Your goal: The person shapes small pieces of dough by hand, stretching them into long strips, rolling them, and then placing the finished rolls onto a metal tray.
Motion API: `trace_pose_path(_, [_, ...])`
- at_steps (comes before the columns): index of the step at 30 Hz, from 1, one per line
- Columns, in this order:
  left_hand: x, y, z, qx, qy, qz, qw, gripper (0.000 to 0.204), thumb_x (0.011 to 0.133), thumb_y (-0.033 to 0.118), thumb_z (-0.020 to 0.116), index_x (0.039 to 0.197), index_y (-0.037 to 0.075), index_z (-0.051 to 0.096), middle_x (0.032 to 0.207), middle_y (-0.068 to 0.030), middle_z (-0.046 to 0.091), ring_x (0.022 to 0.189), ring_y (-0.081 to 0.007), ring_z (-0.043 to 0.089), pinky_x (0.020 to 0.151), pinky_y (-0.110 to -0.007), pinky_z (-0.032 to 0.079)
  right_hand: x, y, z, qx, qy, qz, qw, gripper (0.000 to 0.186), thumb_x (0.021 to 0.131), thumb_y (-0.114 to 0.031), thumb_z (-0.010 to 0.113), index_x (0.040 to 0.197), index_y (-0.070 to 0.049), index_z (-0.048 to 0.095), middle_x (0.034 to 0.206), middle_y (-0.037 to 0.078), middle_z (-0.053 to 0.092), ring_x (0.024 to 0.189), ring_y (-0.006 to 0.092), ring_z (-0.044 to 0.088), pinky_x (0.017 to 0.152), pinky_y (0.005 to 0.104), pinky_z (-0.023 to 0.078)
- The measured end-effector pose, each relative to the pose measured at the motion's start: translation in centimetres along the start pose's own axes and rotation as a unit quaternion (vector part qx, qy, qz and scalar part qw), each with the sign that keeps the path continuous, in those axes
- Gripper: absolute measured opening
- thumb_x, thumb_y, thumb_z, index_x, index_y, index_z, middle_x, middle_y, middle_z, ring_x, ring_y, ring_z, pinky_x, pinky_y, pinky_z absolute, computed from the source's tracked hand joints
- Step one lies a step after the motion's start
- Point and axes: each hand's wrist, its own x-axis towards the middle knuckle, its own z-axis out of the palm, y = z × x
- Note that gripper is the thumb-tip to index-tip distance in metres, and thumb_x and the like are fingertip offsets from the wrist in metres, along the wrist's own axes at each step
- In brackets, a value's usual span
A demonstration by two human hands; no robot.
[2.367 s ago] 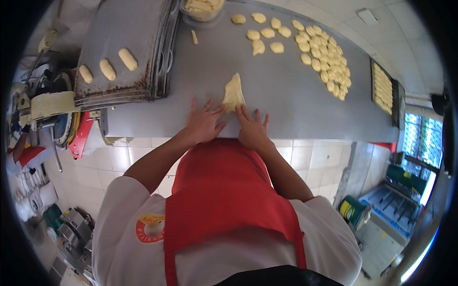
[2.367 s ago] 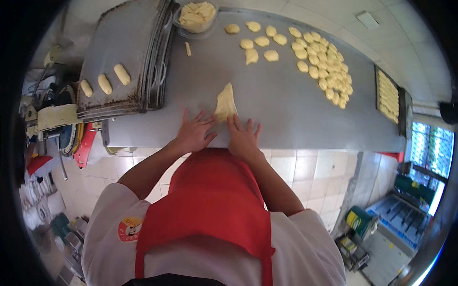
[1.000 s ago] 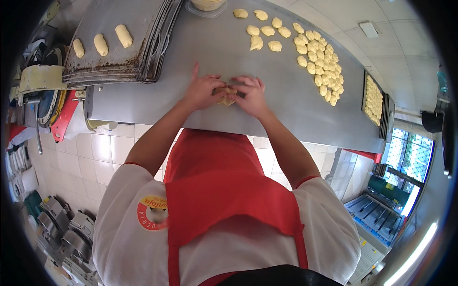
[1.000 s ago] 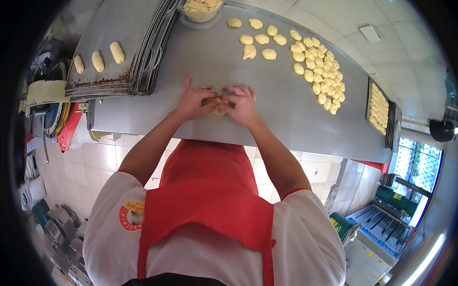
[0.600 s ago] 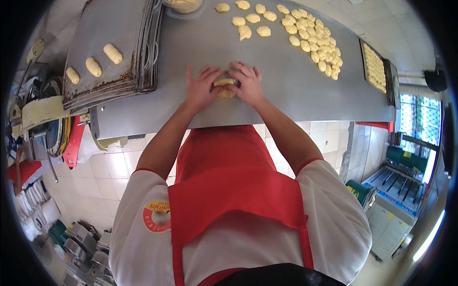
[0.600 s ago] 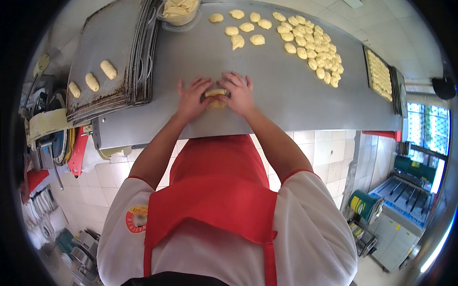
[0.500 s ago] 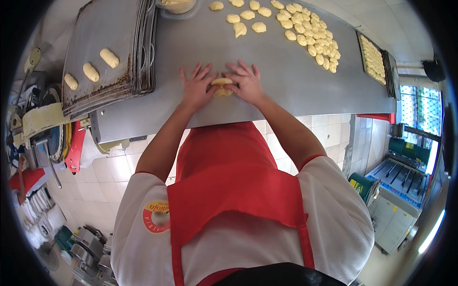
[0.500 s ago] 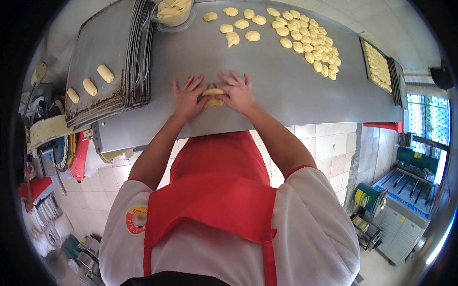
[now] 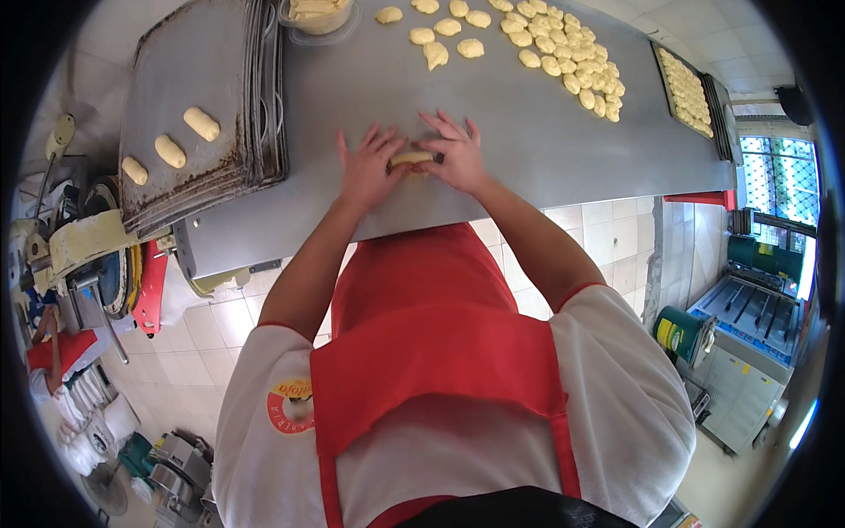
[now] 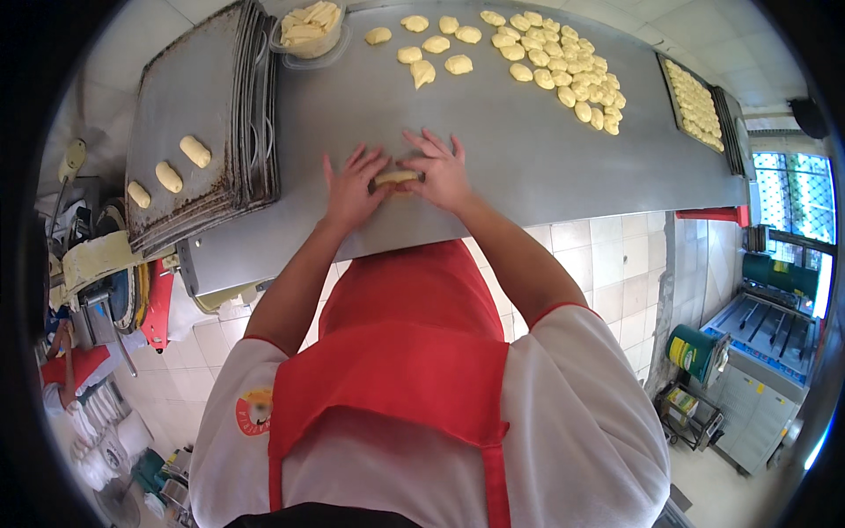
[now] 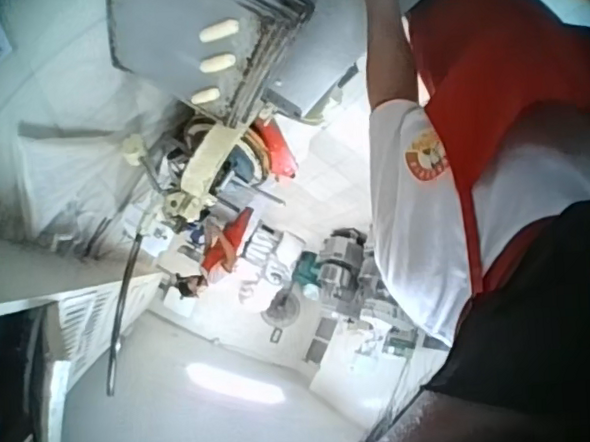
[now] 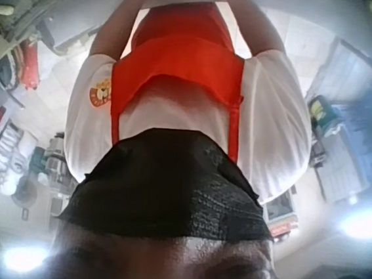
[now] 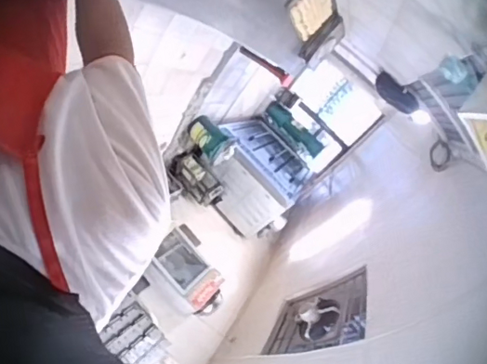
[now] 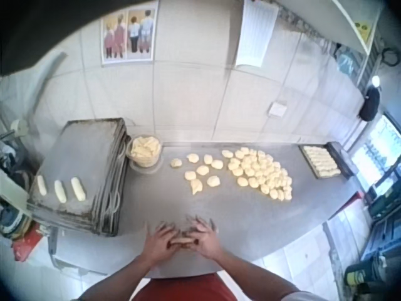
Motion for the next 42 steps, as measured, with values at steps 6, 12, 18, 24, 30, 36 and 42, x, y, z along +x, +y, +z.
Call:
trace_pose_path(6, [-0.8,0.3,-1.5,0.051,-0.102,0.015,0.993,0.052,0.098,0.053,0.069,0.145,0.032,0.068,0.164,0.0015,0.052,0.158,-0.0251,0.040,0.124,-0.077,-0.002,-0.7,0.3,-0.1,-0.008,-0.066,0.009,0.998,0.052,0.085,-0.048,0.085,0.133,-0.033,0.076,0.170,-0.005,0.045,0.162,0.0297,0.030,0.127,0.0707,0.015])
trace_pose_path(12, [-0.8,-0.5,0.9,0.011,0.055,-0.009,0.998,0.052,0.096,0.053,0.070,0.144,0.033,0.070,0.166,-0.0008,0.050,0.160,-0.0257,0.035,0.122,-0.079,-0.002,0.0,0.0,0.7,-0.042,-0.003,-0.042,0.998,0.051,0.085,-0.047,0.085,0.133,-0.031,0.076,0.169,-0.007,0.045,0.163,0.0281,0.029,0.127,0.0707,0.013])
trace_pose_path(18, [-1.0,0.8,-1.2,0.009,-0.117,-0.027,0.993,0.053,0.095,0.052,0.071,0.144,0.031,0.070,0.170,-0.0010,0.045,0.161,-0.0265,0.032,0.123,-0.079,-0.003,-1.3,-0.5,-0.4,0.003,-0.036,-0.002,0.999,0.047,0.086,-0.046,0.084,0.130,-0.031,0.077,0.169,-0.007,0.045,0.161,0.0271,0.032,0.126,0.0708,0.015])
trace_pose_path(24, [-1.7,-0.2,0.5,0.058,0.006,-0.016,0.998,0.051,0.096,0.054,0.071,0.140,0.029,0.072,0.168,-0.0002,0.049,0.161,-0.0275,0.035,0.123,-0.077,-0.003,-0.7,0.1,0.8,-0.065,-0.036,-0.035,0.997,0.048,0.087,-0.047,0.083,0.132,-0.031,0.076,0.169,-0.007,0.045,0.162,0.0287,0.032,0.125,0.0713,0.017])
trace_pose_path(30, [-1.1,-0.3,0.9,0.027,0.031,-0.010,0.999,0.049,0.098,0.053,0.069,0.141,0.030,0.071,0.168,0.0005,0.049,0.160,-0.0287,0.035,0.123,-0.077,-0.003,-0.4,-0.7,1.3,-0.025,0.015,-0.021,0.999,0.047,0.089,-0.048,0.081,0.133,-0.031,0.076,0.170,-0.007,0.043,0.162,0.0299,0.030,0.125,0.0731,0.015])
trace_pose_path(36, [-1.4,1.3,-2.5,0.010,-0.156,-0.006,0.988,0.049,0.099,0.051,0.068,0.142,0.029,0.071,0.166,0.0009,0.051,0.160,-0.0281,0.036,0.123,-0.077,-0.002,-1.2,-0.8,-0.5,-0.026,-0.091,0.008,0.995,0.049,0.090,-0.049,0.080,0.136,-0.033,0.075,0.171,-0.005,0.042,0.163,0.0306,0.029,0.125,0.0731,0.015])
trace_pose_path(42, [-2.3,-0.2,0.8,0.018,0.034,0.000,0.999,0.046,0.099,0.053,0.068,0.137,0.028,0.075,0.165,0.0000,0.053,0.159,-0.0271,0.039,0.123,-0.077,-0.002,-1.6,-1.4,1.5,-0.036,-0.016,-0.010,0.999,0.047,0.091,-0.048,0.080,0.135,-0.035,0.075,0.171,-0.005,0.043,0.163,0.0312,0.028,0.125,0.0720,0.018])
